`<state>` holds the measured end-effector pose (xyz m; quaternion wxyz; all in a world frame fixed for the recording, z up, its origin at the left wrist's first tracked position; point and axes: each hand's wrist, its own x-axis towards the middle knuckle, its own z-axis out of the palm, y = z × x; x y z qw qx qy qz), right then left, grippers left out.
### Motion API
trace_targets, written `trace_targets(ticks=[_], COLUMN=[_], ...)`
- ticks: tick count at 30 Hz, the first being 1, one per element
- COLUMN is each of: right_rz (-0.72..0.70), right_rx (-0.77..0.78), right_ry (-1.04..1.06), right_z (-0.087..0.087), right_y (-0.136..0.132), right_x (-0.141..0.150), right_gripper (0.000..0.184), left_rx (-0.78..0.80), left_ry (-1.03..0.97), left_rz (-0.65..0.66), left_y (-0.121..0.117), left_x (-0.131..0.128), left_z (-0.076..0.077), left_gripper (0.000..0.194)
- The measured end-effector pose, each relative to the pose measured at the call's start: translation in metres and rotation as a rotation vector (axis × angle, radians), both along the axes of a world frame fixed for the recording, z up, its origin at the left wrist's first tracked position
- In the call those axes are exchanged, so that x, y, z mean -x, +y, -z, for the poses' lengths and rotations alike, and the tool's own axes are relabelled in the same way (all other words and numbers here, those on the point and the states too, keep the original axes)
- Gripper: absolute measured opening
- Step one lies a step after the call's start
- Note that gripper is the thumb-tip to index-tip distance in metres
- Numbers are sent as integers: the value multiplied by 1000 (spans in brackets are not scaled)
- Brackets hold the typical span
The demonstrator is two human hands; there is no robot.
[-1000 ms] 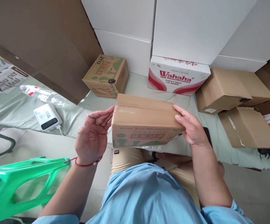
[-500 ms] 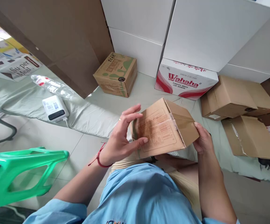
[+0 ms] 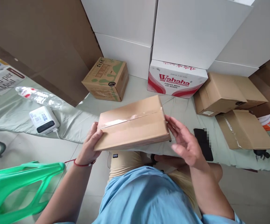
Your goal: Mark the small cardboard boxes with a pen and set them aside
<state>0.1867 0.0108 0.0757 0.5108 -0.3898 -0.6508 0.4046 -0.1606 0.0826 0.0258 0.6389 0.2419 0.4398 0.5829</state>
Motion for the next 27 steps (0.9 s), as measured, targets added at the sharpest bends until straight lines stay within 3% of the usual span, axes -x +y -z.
trace_targets(ticks=[4, 7, 10, 13, 17, 21, 27], right_rz=[-12, 19, 19, 15, 81, 203, 195], right_rx=[-286, -468, -514, -481, -453, -539, -720], right_ry=[-373, -462, -472, -457, -436, -564, -849], right_z=[-20, -25, -24, -22, -21, -30, -72], right_y=[-7, -7, -5, -1, -2, -24, -60], right_x=[29, 45, 46, 36, 28, 26, 19], right_gripper=[80, 77, 74, 72, 72, 75, 45], left_rx=[109, 172, 144, 100, 104, 273, 291], left_ry=[-18, 0, 31, 28, -1, -39, -105], left_rz=[-45, -61, -55, -49, -46, 40, 60], left_y=[7, 9, 4, -3, 1, 32, 77], left_x=[15, 27, 34, 28, 8, -17, -83], left_z=[12, 25, 37, 39, 23, 10, 23], left_gripper=[24, 28, 33, 33, 31, 35, 34])
